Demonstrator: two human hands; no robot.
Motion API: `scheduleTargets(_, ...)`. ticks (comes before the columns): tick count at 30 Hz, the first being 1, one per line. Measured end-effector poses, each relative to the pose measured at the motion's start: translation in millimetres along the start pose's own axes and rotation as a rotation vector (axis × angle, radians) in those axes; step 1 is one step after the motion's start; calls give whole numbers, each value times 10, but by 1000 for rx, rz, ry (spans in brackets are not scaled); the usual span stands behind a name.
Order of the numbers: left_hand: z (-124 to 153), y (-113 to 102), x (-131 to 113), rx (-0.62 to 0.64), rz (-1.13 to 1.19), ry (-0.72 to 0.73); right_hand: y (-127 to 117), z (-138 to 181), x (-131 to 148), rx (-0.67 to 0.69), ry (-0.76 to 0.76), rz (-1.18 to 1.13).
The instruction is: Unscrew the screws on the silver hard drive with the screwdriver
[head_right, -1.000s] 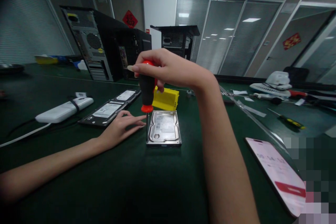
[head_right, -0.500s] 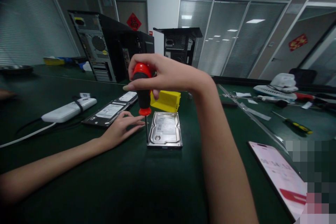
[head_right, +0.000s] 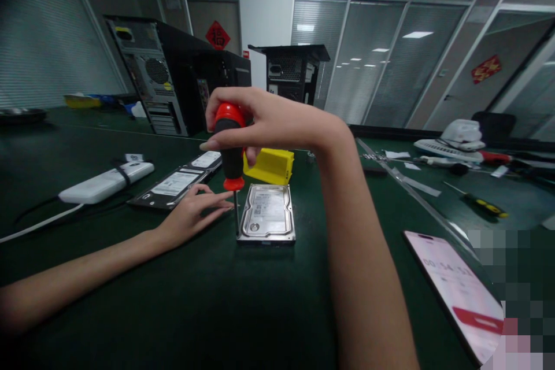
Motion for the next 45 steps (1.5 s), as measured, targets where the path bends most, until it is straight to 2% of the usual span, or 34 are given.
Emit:
scheduleTargets(11, -2, -14, -49, 92, 39, -1, -21, 10, -64, -18, 73, -44)
scheduleTargets(15, 6, -99, -5, 115, 47, -32, -52, 23, -90, -7, 83, -31)
scheduleTargets(22, -14, -206, 8, 288, 60, 116, -78, 31, -140, -6, 123, -5)
scheduleTargets(27, 8, -222, -83, 194, -82, 360, -77, 55, -116, 5, 90, 7)
scheduleTargets(30, 36, -200, -118, 153, -155, 455, -75, 77, -67, 35, 48, 7)
scheduleTargets(34, 48, -173, -120, 134, -198, 480, -51, 71, -15, 57, 16, -4)
scheduleTargets(40, 41, -158, -166, 124, -233, 492, 2, 3, 90, -33, -37, 74)
scheduleTargets(45, 30, -147, -178, 86, -234, 543, 41, -10, 103, -35, 42, 81)
Point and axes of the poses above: each hand's wrist, its own z-axis away from the middle knuckle, its own y-axis out of the palm, x = y × z, the point moved 5 cm from there along -z, towards the middle knuckle, and after that the axes turned 11 degrees about y, right-handed, at the moved point
